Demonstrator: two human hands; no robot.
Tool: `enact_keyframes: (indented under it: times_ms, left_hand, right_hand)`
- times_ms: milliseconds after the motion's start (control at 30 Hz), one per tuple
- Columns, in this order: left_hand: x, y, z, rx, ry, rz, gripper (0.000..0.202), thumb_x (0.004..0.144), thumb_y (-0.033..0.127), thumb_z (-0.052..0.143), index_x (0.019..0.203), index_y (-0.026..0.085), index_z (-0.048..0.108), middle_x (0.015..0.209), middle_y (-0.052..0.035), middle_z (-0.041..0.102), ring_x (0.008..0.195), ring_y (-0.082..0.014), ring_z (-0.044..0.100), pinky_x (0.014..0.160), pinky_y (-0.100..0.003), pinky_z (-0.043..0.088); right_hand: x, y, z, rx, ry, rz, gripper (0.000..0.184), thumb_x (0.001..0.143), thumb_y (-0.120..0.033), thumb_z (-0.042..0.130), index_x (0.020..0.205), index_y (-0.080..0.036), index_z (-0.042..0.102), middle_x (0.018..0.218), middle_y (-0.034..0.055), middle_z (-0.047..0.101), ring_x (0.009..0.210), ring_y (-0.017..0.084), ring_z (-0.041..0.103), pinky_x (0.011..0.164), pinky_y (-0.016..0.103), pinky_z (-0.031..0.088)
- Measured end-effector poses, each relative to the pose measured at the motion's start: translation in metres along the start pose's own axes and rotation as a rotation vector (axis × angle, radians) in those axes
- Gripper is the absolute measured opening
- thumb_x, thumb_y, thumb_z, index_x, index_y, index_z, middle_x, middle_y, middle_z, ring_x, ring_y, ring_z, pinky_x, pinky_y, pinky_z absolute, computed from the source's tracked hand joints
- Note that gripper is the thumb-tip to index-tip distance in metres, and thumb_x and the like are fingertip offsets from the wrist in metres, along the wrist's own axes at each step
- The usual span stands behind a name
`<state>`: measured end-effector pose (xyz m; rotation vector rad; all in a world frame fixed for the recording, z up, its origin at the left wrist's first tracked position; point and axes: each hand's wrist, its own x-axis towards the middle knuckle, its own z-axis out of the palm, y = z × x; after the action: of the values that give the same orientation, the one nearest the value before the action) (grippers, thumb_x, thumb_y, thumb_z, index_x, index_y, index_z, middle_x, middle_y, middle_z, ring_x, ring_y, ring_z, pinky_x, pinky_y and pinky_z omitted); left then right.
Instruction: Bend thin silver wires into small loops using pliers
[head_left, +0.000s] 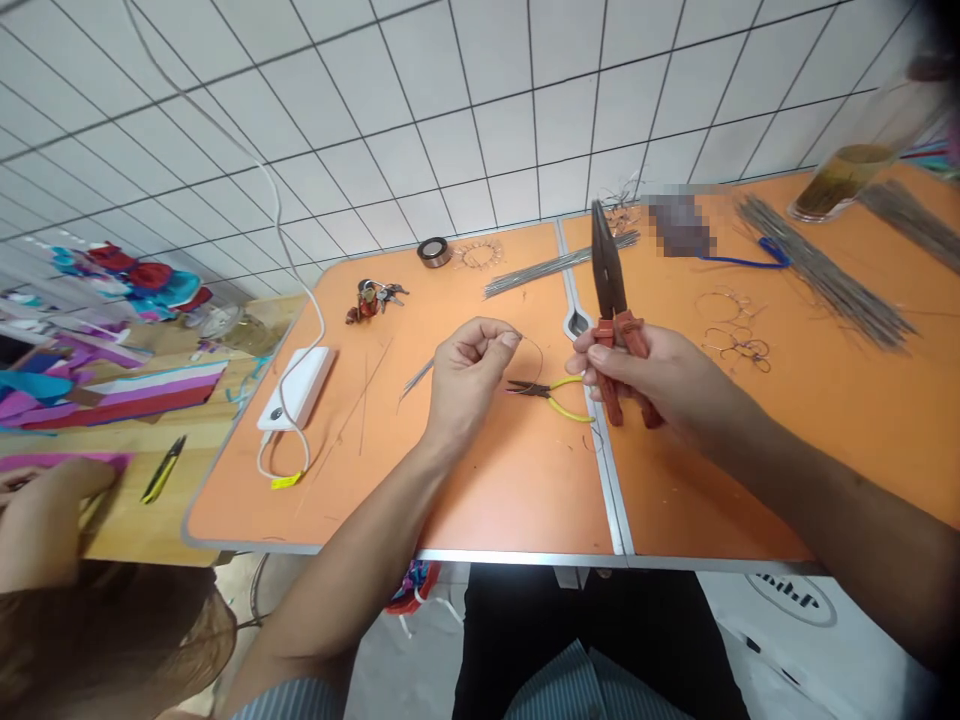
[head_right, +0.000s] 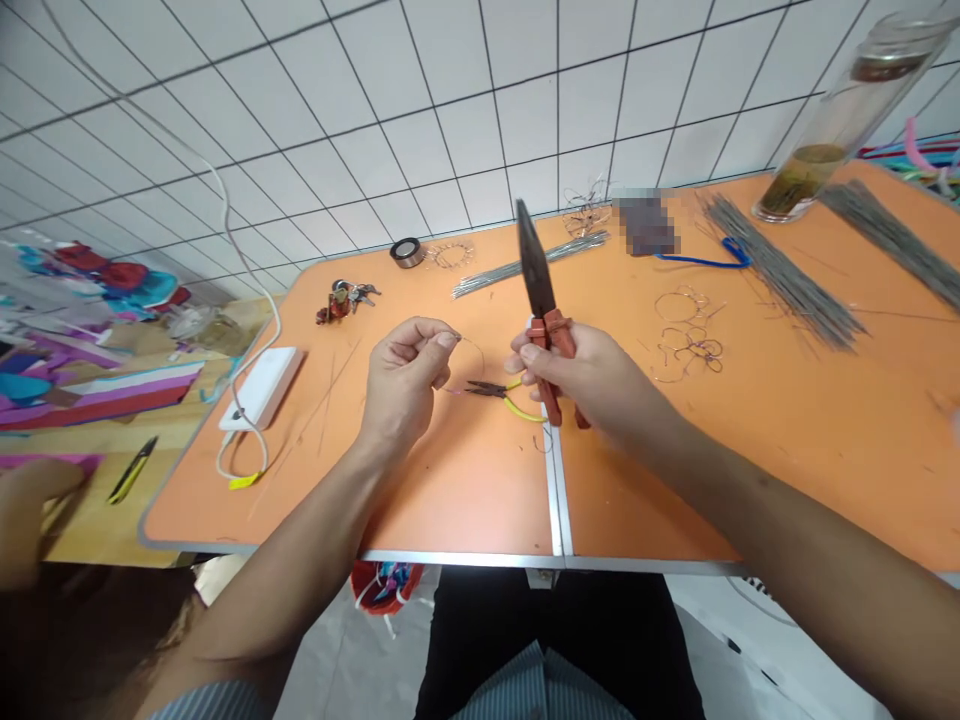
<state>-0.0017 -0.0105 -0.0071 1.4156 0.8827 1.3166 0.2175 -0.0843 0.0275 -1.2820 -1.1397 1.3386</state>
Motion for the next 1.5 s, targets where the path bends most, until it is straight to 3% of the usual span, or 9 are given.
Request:
enact_keyframes:
  times_ms: [133, 233, 367, 467, 533, 667, 833, 1200, 1500]
  left_hand:
    - [0.012, 0.002, -0.013, 0.081, 0.064, 0.158, 0.027, 0.092, 0.048, 0.086, 0.091, 0.022, 0.079, 0.076, 0.0004, 0.063, 0.062, -0.0105, 0.046, 0.056, -0.025, 0.041]
    - [0.018, 0.001, -0.018, 0.142, 0.081, 0.278, 0.027, 0.095, 0.050, 0.084, 0.095, 0.023, 0.079, 0.079, -0.0005, 0.064, 0.068, -0.0121, 0.051, 0.060, -0.025, 0.044]
    - [0.022, 0.000, -0.023, 0.199, 0.078, 0.411, 0.024, 0.100, 0.048, 0.080, 0.096, 0.024, 0.078, 0.082, -0.0010, 0.066, 0.071, -0.0127, 0.055, 0.063, -0.026, 0.046]
    - [0.024, 0.000, -0.026, 0.249, 0.086, 0.486, 0.023, 0.102, 0.046, 0.078, 0.096, 0.024, 0.078, 0.081, -0.0004, 0.065, 0.071, -0.0123, 0.054, 0.065, -0.026, 0.046]
    - [0.026, 0.000, -0.029, 0.282, 0.092, 0.516, 0.025, 0.102, 0.048, 0.077, 0.097, 0.024, 0.078, 0.082, -0.0006, 0.065, 0.070, -0.0127, 0.054, 0.065, -0.027, 0.046]
    - [0.027, 0.001, -0.032, 0.335, 0.092, 0.480, 0.029, 0.102, 0.051, 0.075, 0.097, 0.024, 0.078, 0.085, -0.0024, 0.067, 0.075, -0.0150, 0.058, 0.069, -0.029, 0.048]
    - [0.026, 0.002, -0.031, 0.370, 0.097, 0.422, 0.034, 0.099, 0.057, 0.076, 0.095, 0.024, 0.079, 0.084, -0.0032, 0.067, 0.075, -0.0167, 0.058, 0.070, -0.031, 0.048]
    - [0.029, -0.002, -0.034, 0.382, 0.060, 0.408, 0.032, 0.099, 0.055, 0.076, 0.094, 0.024, 0.080, 0.083, -0.0031, 0.069, 0.076, -0.0170, 0.058, 0.071, -0.031, 0.048]
    - [0.027, -0.001, -0.032, 0.392, 0.015, 0.386, 0.032, 0.099, 0.055, 0.076, 0.093, 0.024, 0.080, 0.083, -0.0030, 0.069, 0.076, -0.0171, 0.058, 0.070, -0.030, 0.047]
  right_hand:
    - [0.000, -0.003, -0.006, 0.202, -0.071, 0.148, 0.047, 0.089, -0.039, 0.085, 0.130, -0.023, 0.068, 0.113, 0.0099, 0.079, 0.084, 0.022, 0.072, 0.069, 0.034, 0.060]
    - [-0.003, -0.002, -0.004, 0.070, -0.156, 0.182, 0.049, 0.096, -0.051, 0.079, 0.134, -0.023, 0.066, 0.105, 0.0090, 0.079, 0.066, 0.019, 0.067, 0.056, 0.033, 0.052]
    - [-0.011, 0.000, 0.003, -0.153, -0.248, 0.140, 0.043, 0.101, -0.062, 0.070, 0.120, -0.023, 0.072, 0.082, 0.0053, 0.077, 0.053, 0.016, 0.056, 0.055, 0.034, 0.045]
    - [-0.016, 0.001, 0.006, -0.244, -0.283, 0.128, 0.040, 0.101, -0.062, 0.068, 0.104, -0.023, 0.074, 0.057, -0.0001, 0.057, 0.053, 0.019, 0.051, 0.057, 0.035, 0.042]
    - [-0.019, 0.001, 0.008, -0.310, -0.287, 0.150, 0.041, 0.103, -0.063, 0.065, 0.102, -0.023, 0.075, 0.053, -0.0028, 0.049, 0.052, 0.018, 0.046, 0.056, 0.034, 0.037]
    - [-0.021, -0.003, 0.010, -0.385, -0.272, 0.103, 0.041, 0.105, -0.061, 0.060, 0.097, -0.023, 0.074, 0.059, -0.0039, 0.047, 0.052, 0.015, 0.043, 0.055, 0.033, 0.030]
    - [-0.019, -0.002, 0.010, -0.438, -0.299, 0.051, 0.042, 0.107, -0.058, 0.057, 0.088, -0.023, 0.071, 0.053, -0.0042, 0.046, 0.048, 0.014, 0.041, 0.053, 0.033, 0.029]
    - [-0.013, 0.007, 0.006, -0.504, -0.355, 0.069, 0.044, 0.112, -0.057, 0.047, 0.092, -0.023, 0.067, 0.055, -0.0004, 0.058, 0.061, 0.021, 0.058, 0.060, 0.034, 0.037]
    - [-0.018, 0.000, 0.010, -0.397, -0.289, 0.112, 0.039, 0.106, -0.055, 0.059, 0.083, -0.024, 0.063, 0.053, -0.0043, 0.049, 0.050, 0.015, 0.044, 0.055, 0.033, 0.033]
